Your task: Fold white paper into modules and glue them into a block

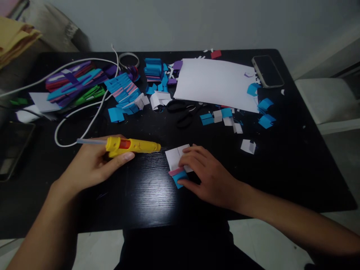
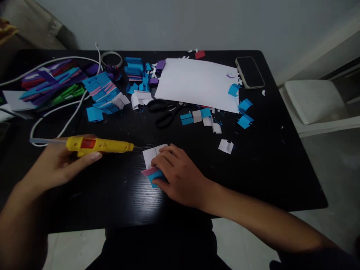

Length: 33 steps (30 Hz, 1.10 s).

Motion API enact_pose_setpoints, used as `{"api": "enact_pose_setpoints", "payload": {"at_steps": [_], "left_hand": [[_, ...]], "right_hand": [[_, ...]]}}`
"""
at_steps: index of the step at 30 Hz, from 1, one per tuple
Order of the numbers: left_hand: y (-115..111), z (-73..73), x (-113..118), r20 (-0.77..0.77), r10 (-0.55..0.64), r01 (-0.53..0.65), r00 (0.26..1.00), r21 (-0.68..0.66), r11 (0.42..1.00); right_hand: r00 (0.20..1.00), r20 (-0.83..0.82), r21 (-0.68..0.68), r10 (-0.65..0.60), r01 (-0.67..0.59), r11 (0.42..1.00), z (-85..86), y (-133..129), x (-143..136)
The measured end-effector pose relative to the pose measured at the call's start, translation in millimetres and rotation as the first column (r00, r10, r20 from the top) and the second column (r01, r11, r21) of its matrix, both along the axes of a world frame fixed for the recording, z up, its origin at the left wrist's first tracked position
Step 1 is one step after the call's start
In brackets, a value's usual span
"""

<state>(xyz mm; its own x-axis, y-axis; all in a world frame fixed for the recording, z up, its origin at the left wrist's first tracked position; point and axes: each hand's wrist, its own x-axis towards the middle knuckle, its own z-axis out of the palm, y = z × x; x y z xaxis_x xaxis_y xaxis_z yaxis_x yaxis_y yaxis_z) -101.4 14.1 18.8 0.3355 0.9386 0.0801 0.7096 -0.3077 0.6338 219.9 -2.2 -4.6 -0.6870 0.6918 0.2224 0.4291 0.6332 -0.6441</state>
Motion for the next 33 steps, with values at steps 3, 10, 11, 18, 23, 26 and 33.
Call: {"api": "enact_pose_setpoints", "payload": {"at_steps": [3, 10, 11, 18, 23, 26, 33], "left_hand": [[0, -1.0, 3, 0.03, -0.056, 0.056, 0.998, 0.012, 0.998], [0, -0.1, 20, 0.132, -0.221, 0.227, 0.966, -0.03, 0.973], [0, 1.6, 21, 0.143, -0.242, 0.251, 0.96, -0.043, 0.967], [-3, 6.9, 32, 0.166, -0.37, 0.391, 0.914, -0.122, 0.912], [-4, 3.3, 38, 0.127, -0.407, 0.423, 0.904, -0.15, 0.893], [-4, 2.1, 39, 0.095, -0.406, 0.417, 0.909, -0.173, 0.892], [-5, 2.7, 37, 0.038, -0.376, 0.375, 0.926, -0.219, 0.901]], "right_hand": [[0.999, -0.036, -0.018, -0.03, 0.03, 0.999, 0.9, 0, 0], [0.962, -0.225, -0.438, 0.152, -0.24, 0.866, 27.8, 14, 12], [0.959, -0.242, -0.467, 0.148, -0.249, 0.848, 31.2, 17, 15], [0.989, -0.088, -0.261, 0.116, -0.136, 0.956, 29.0, 25, 23], [0.993, -0.002, -0.269, 0.121, -0.117, 0.956, 26.2, 27, 23], [0.994, 0.008, -0.283, 0.112, -0.105, 0.953, 27.0, 28, 23], [0.995, -0.006, -0.29, 0.097, -0.094, 0.952, 26.6, 28, 23]]}}
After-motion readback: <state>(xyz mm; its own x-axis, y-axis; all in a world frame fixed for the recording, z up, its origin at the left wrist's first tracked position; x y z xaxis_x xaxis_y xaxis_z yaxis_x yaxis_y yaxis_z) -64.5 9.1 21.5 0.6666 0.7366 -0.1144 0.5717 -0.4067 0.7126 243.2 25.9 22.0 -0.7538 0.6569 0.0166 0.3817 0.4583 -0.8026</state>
